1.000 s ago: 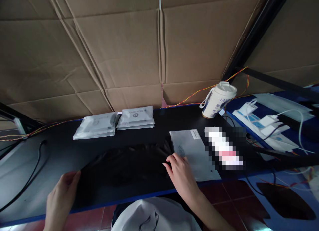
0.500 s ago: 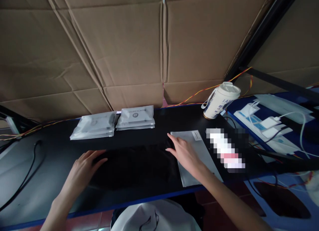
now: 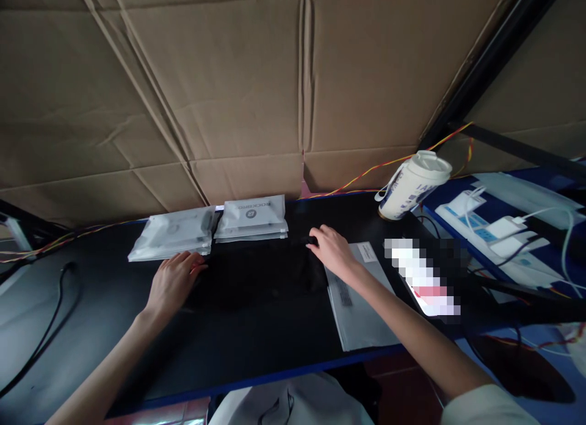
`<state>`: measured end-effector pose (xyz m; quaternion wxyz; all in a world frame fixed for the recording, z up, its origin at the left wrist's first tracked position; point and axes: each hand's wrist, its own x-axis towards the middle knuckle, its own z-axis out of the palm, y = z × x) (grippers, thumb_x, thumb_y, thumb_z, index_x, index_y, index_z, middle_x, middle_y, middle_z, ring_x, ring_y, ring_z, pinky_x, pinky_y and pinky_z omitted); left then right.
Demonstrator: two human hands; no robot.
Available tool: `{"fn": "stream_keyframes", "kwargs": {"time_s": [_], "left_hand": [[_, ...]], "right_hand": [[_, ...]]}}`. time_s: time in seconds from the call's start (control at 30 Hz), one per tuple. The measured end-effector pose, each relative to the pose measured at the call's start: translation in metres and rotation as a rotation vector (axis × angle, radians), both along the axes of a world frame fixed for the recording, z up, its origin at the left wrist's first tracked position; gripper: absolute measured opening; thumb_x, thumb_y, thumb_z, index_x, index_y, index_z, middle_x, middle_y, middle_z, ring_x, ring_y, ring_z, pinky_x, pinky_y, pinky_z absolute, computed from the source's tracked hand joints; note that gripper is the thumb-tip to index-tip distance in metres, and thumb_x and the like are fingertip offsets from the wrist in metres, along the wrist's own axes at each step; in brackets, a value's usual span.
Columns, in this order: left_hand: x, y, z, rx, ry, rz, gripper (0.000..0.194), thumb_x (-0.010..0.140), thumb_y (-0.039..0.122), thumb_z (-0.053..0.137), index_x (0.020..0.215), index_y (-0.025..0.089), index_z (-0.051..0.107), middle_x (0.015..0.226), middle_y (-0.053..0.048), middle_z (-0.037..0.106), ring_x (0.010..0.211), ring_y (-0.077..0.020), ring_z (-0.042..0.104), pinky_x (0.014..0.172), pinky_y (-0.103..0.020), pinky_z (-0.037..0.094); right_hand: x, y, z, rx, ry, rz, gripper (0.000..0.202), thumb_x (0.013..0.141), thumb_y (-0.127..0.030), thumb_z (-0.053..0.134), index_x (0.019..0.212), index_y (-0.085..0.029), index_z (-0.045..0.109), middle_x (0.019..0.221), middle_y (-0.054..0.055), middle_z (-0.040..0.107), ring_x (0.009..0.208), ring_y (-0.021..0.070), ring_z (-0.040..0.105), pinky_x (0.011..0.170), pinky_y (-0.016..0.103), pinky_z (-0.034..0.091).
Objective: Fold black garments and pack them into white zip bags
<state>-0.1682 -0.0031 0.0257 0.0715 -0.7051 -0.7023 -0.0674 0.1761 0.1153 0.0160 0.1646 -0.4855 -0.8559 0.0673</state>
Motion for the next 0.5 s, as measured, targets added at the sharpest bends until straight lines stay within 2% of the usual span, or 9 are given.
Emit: {"fn": "stream_keyframes", "kwargs": {"time_s": [0.1,0.17,0.23,0.33,0.37,0.43,0.5], "left_hand": [[0.0,-0.003,0.014,0.041,-0.049,-0.001,0.02,0.09,0.027,0.043,0.087,0.019,0.061,0.084,-0.008,0.065,0.084,-0.0273,0.062,0.073,-0.036,0.044],[-0.004,-0.014,0.033,0.09,-0.188,-0.018,0.023,0.09,0.036,0.045,0.088,0.02,0.061,0.085,-0.007,0.065,0.083,-0.0245,0.062,0.074,-0.033,0.045],[-0.012,-0.034,0.057,0.111,-0.358,-0.035,0.028,0.087,0.047,0.049,0.09,0.022,0.061,0.09,-0.004,0.065,0.079,-0.0214,0.062,0.071,-0.03,0.047],[-0.023,-0.074,0.083,-0.063,-0.441,-0.07,0.03,0.083,0.053,0.053,0.088,0.026,0.064,0.094,-0.001,0.066,0.075,-0.0189,0.063,0.067,-0.026,0.049],[-0.025,-0.088,0.086,-0.161,-0.448,-0.11,0.027,0.083,0.052,0.054,0.086,0.028,0.065,0.091,0.0,0.066,0.075,-0.0187,0.063,0.066,-0.026,0.05],[-0.024,-0.112,0.082,-0.38,-0.457,-0.181,0.018,0.082,0.045,0.058,0.083,0.03,0.069,0.088,0.001,0.069,0.078,-0.0187,0.065,0.07,-0.025,0.052],[-0.018,-0.127,0.071,-0.382,-0.461,-0.146,0.012,0.078,0.041,0.065,0.081,0.032,0.071,0.085,0.002,0.071,0.079,-0.0186,0.067,0.072,-0.025,0.053]], "right_hand": [[0.002,0.004,0.011,-0.014,0.065,0.038,0.007,0.082,-0.025,0.06,0.087,-0.019,0.06,0.089,0.007,0.06,0.078,0.02,0.06,0.07,0.033,0.048],[0.01,0.002,0.032,-0.085,0.166,0.09,0.012,0.083,-0.03,0.058,0.091,-0.021,0.06,0.095,0.005,0.062,0.077,0.017,0.062,0.072,0.031,0.05],[0.022,-0.008,0.06,-0.275,0.383,0.147,0.02,0.084,-0.036,0.057,0.098,-0.022,0.06,0.103,0.005,0.064,0.082,0.0174,0.064,0.076,0.032,0.051],[0.042,-0.038,0.093,-0.435,0.409,0.209,0.021,0.081,-0.038,0.061,0.096,-0.024,0.06,0.103,0.003,0.067,0.096,0.0204,0.062,0.084,0.034,0.048],[0.048,-0.051,0.097,-0.504,0.355,0.244,0.016,0.08,-0.036,0.063,0.091,-0.024,0.059,0.103,0.002,0.068,0.096,0.0201,0.062,0.085,0.033,0.047],[0.054,-0.079,0.092,-0.649,0.218,0.318,0.009,0.077,-0.029,0.063,0.083,-0.024,0.059,0.097,0.0,0.069,0.089,0.0188,0.064,0.081,0.031,0.048],[0.054,-0.103,0.075,-0.724,0.07,0.277,0.018,0.074,-0.017,0.058,0.088,-0.027,0.062,0.094,-0.001,0.068,0.09,0.0187,0.064,0.08,0.03,0.048]]}}
